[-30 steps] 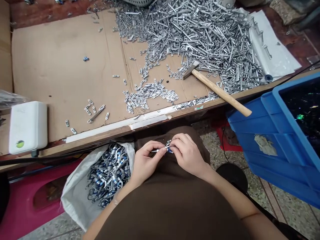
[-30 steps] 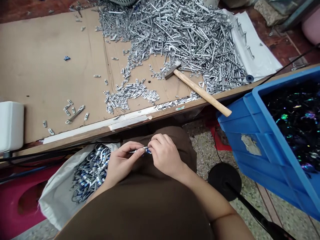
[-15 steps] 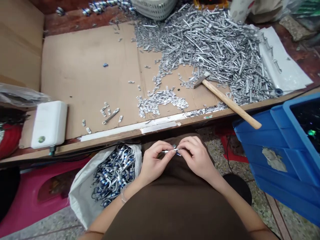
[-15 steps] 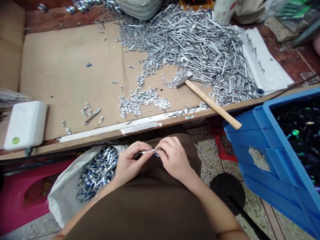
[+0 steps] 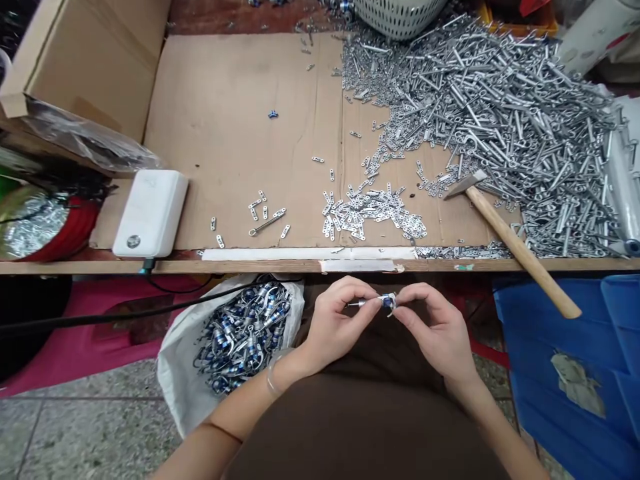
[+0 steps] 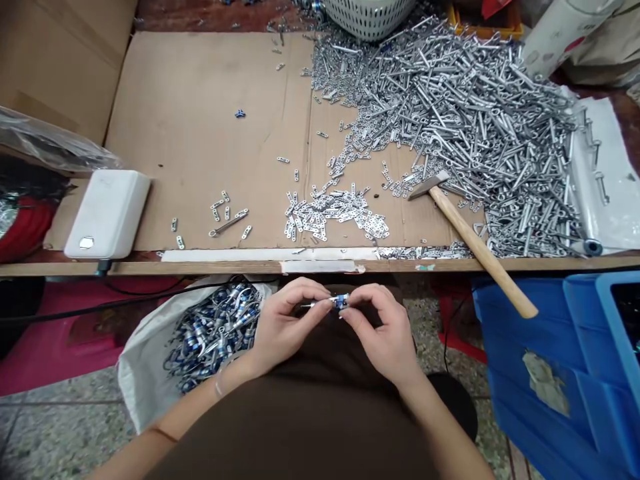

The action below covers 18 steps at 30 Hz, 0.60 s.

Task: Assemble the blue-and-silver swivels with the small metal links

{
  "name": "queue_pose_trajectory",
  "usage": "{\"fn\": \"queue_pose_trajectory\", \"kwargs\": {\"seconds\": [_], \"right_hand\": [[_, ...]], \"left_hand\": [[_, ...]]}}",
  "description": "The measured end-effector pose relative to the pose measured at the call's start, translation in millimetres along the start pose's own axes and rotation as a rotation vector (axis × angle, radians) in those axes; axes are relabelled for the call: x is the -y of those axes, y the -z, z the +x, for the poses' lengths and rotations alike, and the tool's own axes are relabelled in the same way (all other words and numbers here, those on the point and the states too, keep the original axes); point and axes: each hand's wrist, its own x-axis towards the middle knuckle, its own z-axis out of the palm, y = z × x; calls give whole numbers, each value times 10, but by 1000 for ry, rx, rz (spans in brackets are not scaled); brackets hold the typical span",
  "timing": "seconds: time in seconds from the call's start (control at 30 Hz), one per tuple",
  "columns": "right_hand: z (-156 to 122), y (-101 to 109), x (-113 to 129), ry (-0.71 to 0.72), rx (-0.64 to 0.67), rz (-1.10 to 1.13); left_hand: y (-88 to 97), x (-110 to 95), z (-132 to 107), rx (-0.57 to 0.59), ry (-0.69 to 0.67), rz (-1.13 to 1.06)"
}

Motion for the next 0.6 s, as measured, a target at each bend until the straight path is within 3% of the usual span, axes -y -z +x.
{"fn": "queue_pose_trajectory", "kwargs": {"seconds": [0.07,0.13,0.27,0.4,0.6], "right_hand": [[34,10,0,-110,21,86],[66,20,4,-129,42,89],[132,27,18,50,31,-16],[197,-1,41,314,3,-301],[220,-56,71,254,91,-436]], "left_hand": [[8,13,25,-9,4,-4],[14,20,52,-15,14,-7],[30,22,101,3,55,-10],[57,33,132,30,42,27],[81,74,137,72,-3,34]]}}
